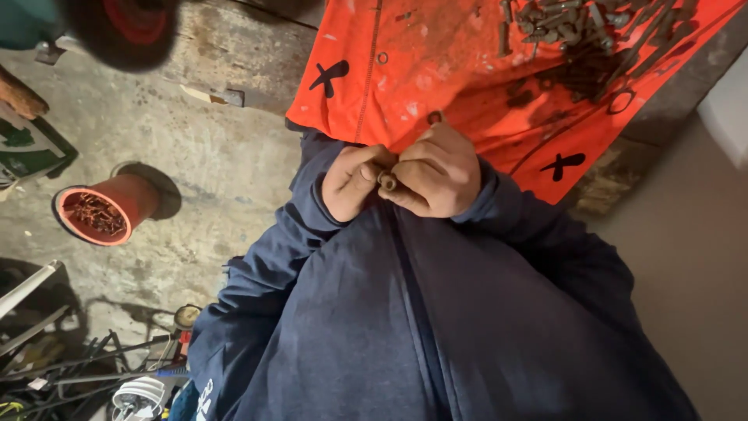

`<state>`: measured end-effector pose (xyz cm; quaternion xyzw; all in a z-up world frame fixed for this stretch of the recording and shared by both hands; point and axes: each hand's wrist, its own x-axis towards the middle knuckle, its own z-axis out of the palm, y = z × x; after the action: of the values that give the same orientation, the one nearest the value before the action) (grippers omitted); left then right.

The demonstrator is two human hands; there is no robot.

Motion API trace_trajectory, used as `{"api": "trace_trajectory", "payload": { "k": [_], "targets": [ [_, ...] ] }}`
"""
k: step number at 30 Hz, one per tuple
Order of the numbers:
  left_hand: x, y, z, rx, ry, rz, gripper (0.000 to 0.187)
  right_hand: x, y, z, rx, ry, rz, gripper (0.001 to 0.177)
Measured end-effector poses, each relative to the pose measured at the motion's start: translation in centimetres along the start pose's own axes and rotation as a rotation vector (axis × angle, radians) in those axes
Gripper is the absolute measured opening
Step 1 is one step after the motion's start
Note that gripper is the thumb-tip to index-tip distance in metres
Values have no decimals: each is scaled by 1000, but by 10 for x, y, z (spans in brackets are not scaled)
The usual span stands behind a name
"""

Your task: The person repeatedly picks up small metal parts from a red cloth and grinds them against a rotating bench grinder wheel. They hold the parts with both hands, rotating them to grind different edges, and place the finished pieces back onto the cloth.

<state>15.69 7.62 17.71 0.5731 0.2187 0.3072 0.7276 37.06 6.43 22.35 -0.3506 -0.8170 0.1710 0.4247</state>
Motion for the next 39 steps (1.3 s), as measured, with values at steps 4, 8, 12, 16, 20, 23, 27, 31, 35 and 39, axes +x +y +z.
{"api": "trace_trajectory", "payload": {
  "k": [4, 8, 12, 16, 20, 23, 27, 31, 35, 39],
  "targets": [
    [-8, -10, 2, -94, -23, -34, 68, 4, -7, -2, 30, 19, 16, 26],
    [-8, -4, 2, -44, -42, -37, 63, 9, -13, -8, -5, -23, 67, 37],
    [-3, 11, 2, 402, 43, 110, 37, -3, -16, -7, -87, -86, 245, 33],
    [4, 12, 4, 754, 138, 246, 16, -25, -15, 14, 32, -27, 485, 27],
    [16, 14, 3, 1017, 167, 326, 12, -33, -16, 25, 355, -19, 796, 35],
    [16, 5, 6, 1017, 175, 325, 11, -35, -17, 30, 377, 41, 825, 34],
    [16, -8, 14, 806, 280, 259, 13, -44, -11, 36, 315, 123, 672, 26],
    [11, -15, 15, 692, 297, 188, 21, -45, -2, 33, 308, 149, 492, 22],
    [8, -16, 19, 557, 300, 125, 30, -42, 7, 31, 193, 162, 331, 25],
    [5, -18, 17, 495, 276, 129, 36, -37, 15, 27, 85, 147, 181, 30]
  ]
}}
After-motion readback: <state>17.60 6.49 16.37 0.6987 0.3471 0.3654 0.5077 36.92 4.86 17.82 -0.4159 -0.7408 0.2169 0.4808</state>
